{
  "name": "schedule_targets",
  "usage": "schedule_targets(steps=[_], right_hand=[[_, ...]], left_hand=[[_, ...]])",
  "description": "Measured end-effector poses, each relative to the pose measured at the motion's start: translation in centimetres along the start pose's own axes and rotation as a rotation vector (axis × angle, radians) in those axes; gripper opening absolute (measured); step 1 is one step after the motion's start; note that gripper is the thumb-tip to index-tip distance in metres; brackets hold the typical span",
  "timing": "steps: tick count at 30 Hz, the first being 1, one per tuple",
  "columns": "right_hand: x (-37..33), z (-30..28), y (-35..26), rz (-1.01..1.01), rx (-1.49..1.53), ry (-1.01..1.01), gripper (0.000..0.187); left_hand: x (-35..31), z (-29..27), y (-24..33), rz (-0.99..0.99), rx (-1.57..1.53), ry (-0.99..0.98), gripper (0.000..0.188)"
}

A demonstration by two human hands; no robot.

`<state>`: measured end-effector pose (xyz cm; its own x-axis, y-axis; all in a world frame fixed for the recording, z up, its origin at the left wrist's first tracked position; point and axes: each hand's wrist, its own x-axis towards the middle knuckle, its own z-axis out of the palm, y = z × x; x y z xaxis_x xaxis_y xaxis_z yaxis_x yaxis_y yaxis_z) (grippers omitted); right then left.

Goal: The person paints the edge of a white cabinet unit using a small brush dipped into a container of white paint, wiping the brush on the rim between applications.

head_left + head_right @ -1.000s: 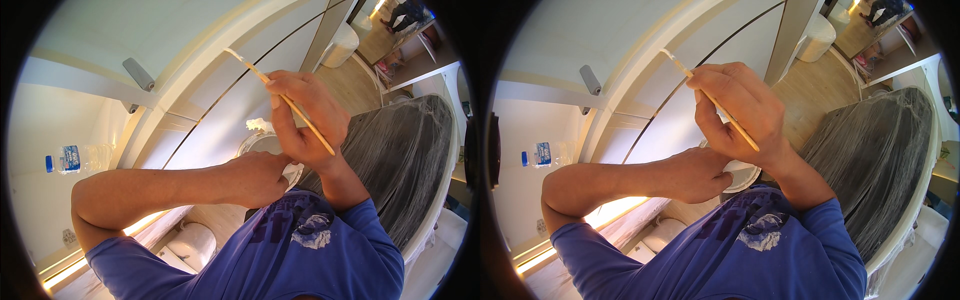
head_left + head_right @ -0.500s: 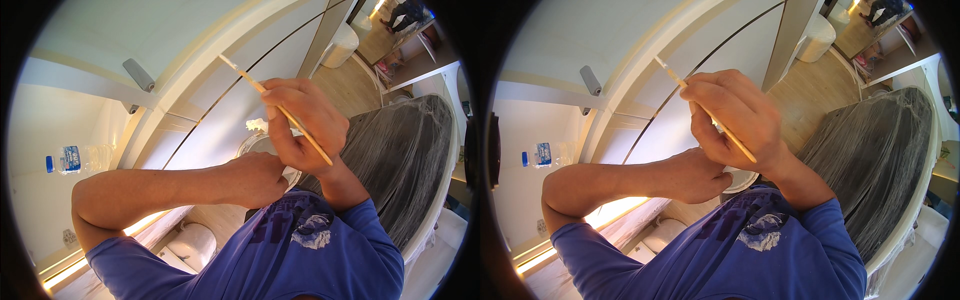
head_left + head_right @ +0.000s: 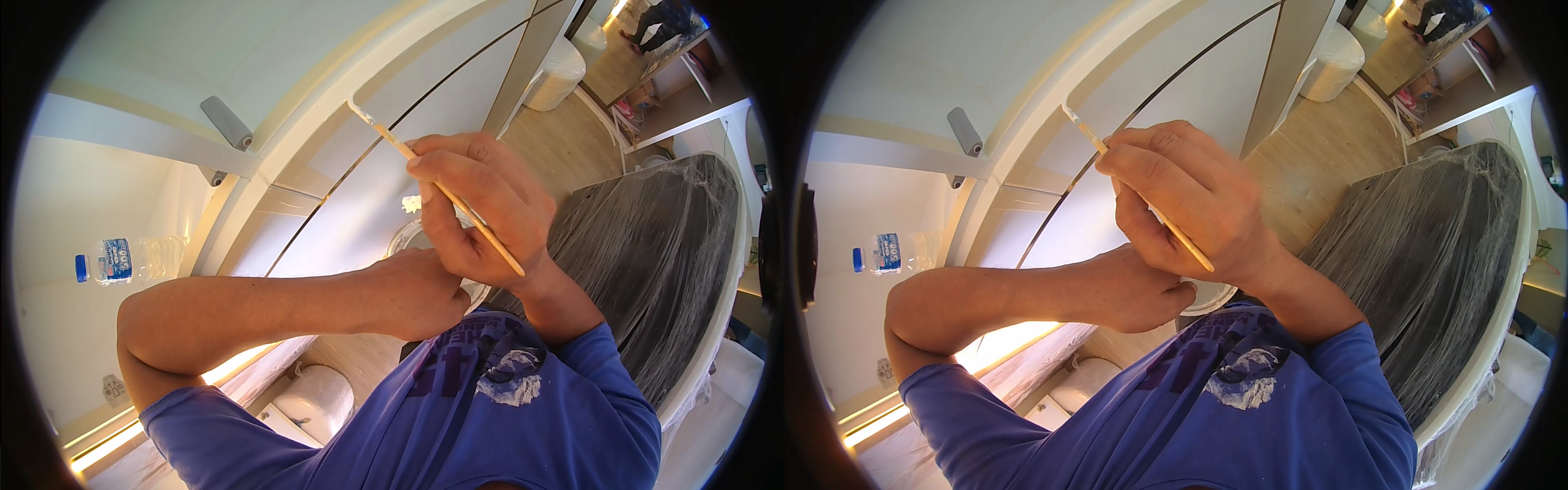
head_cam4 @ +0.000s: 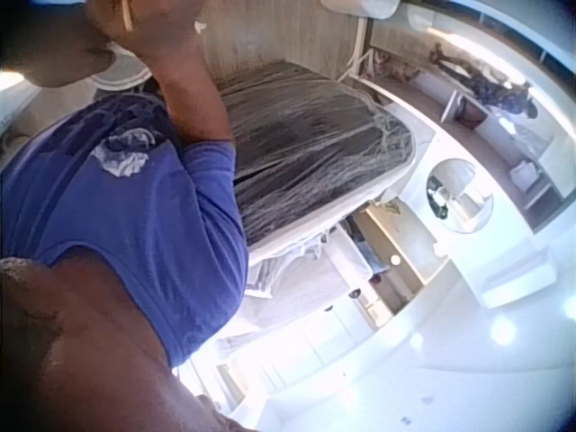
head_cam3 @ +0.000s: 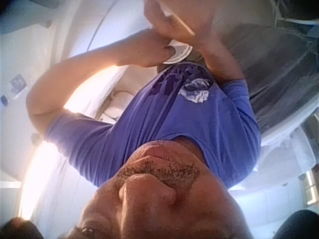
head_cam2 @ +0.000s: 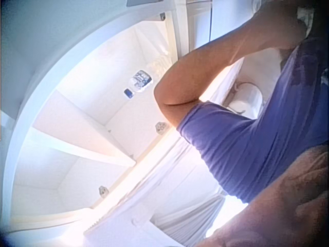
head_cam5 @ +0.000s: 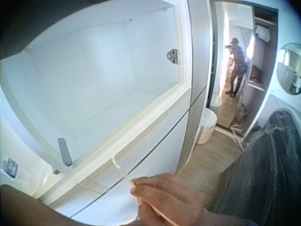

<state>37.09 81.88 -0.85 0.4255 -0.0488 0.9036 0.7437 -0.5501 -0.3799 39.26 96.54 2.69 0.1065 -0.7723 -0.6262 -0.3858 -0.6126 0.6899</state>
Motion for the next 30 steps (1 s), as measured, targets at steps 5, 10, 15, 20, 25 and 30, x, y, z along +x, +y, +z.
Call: schedule_targets(steps=[5, 10, 15, 20, 25, 30], right_hand=[[-0.1, -0.1, -0.1, -0.014, 0.027, -0.007, 0.031], [-0.1, -0.1, 0.2, 0.012, 0.005, 0.014, 0.028], [0.0, -0.4, 0.3, 0.032, -0.06, 0.041, 0.037], [-0.2, -0.2, 0.2, 0.005, 0.005, 0.006, 0.029], [0.0, -0.3, 0.5, 0.024, -0.059, 0.059, 0.035], [0.0, -0.6, 1.4, 0.028, -0.111, 0.085, 0.033]], left_hand=[[-0.1, -0.2, 0.2, 0.019, -0.04, -0.019, 0.038], [-0.1, -0.3, 0.4, -0.008, 0.018, -0.02, 0.04], [0.1, 0.0, 0.2, -0.004, 0.041, 0.015, 0.042], [0.1, -0.1, -0.1, 0.004, 0.029, -0.03, 0.042], [0.3, 0.0, 0.0, 0.013, 0.058, -0.006, 0.044], [-0.1, -0.8, 1.2, -0.054, 0.023, -0.076, 0.056]])
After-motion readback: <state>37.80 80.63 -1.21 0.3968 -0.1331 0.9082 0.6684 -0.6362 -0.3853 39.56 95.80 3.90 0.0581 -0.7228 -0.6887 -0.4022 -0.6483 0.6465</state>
